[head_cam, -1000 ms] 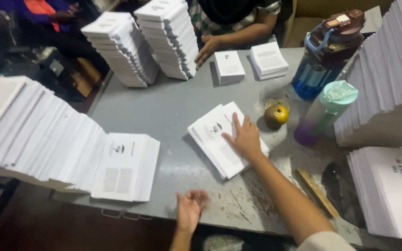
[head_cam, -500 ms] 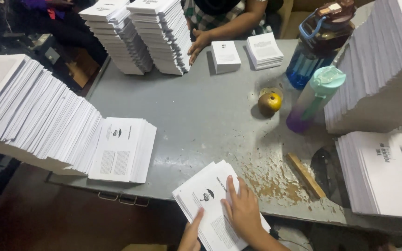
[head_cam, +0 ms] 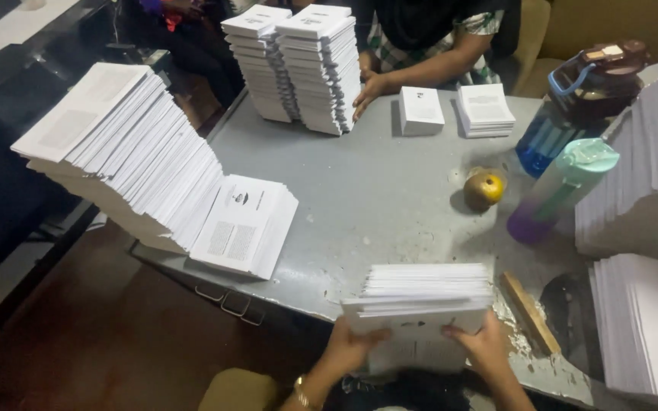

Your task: Folding printed paper sheets and organizing them into stacks on a workbench in a print shop finishing area.

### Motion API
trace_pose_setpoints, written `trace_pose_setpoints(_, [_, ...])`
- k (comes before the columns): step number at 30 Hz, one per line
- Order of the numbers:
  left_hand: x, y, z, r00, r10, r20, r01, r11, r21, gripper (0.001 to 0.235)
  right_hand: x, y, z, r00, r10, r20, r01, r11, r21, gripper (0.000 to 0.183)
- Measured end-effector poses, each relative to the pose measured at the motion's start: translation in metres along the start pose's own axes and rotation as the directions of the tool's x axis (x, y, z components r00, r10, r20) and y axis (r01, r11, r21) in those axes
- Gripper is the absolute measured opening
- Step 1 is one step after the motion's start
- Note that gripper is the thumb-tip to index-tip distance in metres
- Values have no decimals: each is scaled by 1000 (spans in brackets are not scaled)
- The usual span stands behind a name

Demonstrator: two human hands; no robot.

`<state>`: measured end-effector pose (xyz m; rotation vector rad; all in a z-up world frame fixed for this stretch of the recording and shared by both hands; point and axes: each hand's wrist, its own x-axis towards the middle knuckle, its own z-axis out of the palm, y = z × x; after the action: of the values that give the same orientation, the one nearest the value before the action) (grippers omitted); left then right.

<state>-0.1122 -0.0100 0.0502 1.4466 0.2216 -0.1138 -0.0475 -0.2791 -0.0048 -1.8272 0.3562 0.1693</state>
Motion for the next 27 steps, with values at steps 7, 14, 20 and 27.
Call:
trace_pose_setpoints(7, [43, 79, 17, 978, 46, 205, -100, 959, 265, 67, 4, -64, -14, 955, -296, 13, 292, 948, 124, 76])
trace_pose_setpoints(14, [55, 65, 39, 985, 169, 22, -170, 984, 50, 96, 18, -32, -17, 960, -279, 27, 270, 945, 186, 80])
trace_pose_setpoints(20, [56, 71, 48, 993, 85, -87, -59, 962, 268, 92, 26, -31, -24, 902, -421, 92, 407, 903, 138, 73])
trace_pose_setpoints(27, [51, 83, 41, 907, 418, 51, -417, 877, 239, 147, -29, -131, -20, 740, -670, 58, 623, 716, 313, 143])
